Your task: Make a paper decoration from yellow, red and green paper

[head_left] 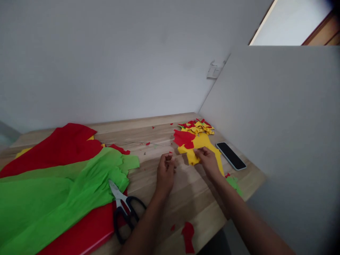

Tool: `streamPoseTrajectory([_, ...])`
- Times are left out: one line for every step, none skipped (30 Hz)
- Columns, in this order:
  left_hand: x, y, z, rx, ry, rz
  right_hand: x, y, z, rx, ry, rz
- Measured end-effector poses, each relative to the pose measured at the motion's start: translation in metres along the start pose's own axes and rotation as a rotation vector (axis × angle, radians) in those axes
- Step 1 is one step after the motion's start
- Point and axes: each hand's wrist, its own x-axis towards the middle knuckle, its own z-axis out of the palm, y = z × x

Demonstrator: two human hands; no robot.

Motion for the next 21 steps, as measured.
streamPoseTrajectory([-0.001,-0.001,0.000,0.064,-0.009,0.019,0.018,-0.004,-0.008,-0.037,0.037,-0.047])
streamPoseTrajectory([-0.002,-0.003,0.000,0.124,-0.019,0.039,0.037,-0.009,-0.015,-0.046,0.067,-0.073])
streamPoseTrajectory([-0.003,-0.003,-0.001,0.178,-0.031,0.060,0.057,-0.014,-0.021,-0.041,0.098,-0.077])
streamPoseTrajectory([-0.004,-0.003,-0.001,0.226,-0.046,0.075,0.078,-0.020,-0.026,-0.040,0.113,-0.073])
streamPoseTrajectory([-0.005,-0.003,-0.001,0.273,-0.060,0.084,0.099,-0.026,-0.031,-0.053,0.127,-0.059])
streamPoseTrajectory([-0.006,-0.002,-0.001,0.320,-0.077,0.088,0.120,-0.032,-0.034,-0.072,0.137,-0.024])
streamPoseTrajectory([-0.006,-0.001,-0.001,0.368,-0.093,0.086,0.139,-0.037,-0.037,-0.089,0.143,-0.011])
streamPoseTrajectory([-0.007,0.001,-0.001,0.411,-0.106,0.081,0.158,-0.041,-0.040,-0.110,0.156,0.004])
streamPoseTrajectory([-0.007,0.002,-0.001,0.445,-0.119,0.074,0.174,-0.044,-0.042,-0.138,0.172,0.024])
streamPoseTrajectory([-0.008,0.003,-0.001,0.467,-0.127,0.066,0.189,-0.045,-0.043,-0.175,0.188,0.048])
streamPoseTrajectory([-0.008,0.003,-0.001,0.479,-0.135,0.056,0.202,-0.044,-0.045,-0.217,0.199,0.079])
streamPoseTrajectory([-0.008,0.003,-0.001,0.483,-0.141,0.046,0.214,-0.041,-0.046,-0.262,0.203,0.114])
streamPoseTrajectory([-0.008,0.003,-0.001,0.484,-0.144,0.041,0.223,-0.036,-0.047,-0.309,0.202,0.153])
streamPoseTrajectory([-0.007,0.002,-0.002,0.487,-0.146,0.040,0.232,-0.030,-0.048,-0.354,0.199,0.191])
streamPoseTrajectory([-0.007,0.002,-0.002,0.492,-0.147,0.040,0.239,-0.024,-0.049,-0.397,0.192,0.226])
streamPoseTrajectory([-0.007,0.001,-0.002,0.497,-0.146,0.042,0.244,-0.016,-0.050,-0.436,0.184,0.256])
streamPoseTrajectory([-0.006,0.001,-0.003,0.502,-0.149,0.043,0.249,-0.009,-0.051,-0.473,0.173,0.280])
streamPoseTrajectory([-0.006,0.000,-0.003,0.507,-0.152,0.044,0.254,-0.003,-0.052,-0.507,0.162,0.298])
streamPoseTrajectory([-0.006,0.001,-0.003,0.510,-0.157,0.041,0.258,0.004,-0.052,-0.540,0.147,0.312])
streamPoseTrajectory([-0.006,0.001,-0.003,0.512,-0.161,0.037,0.262,0.009,-0.053,-0.571,0.130,0.320])
streamPoseTrajectory([-0.006,0.002,-0.002,0.514,-0.162,0.033,0.265,0.013,-0.054,-0.601,0.114,0.326])
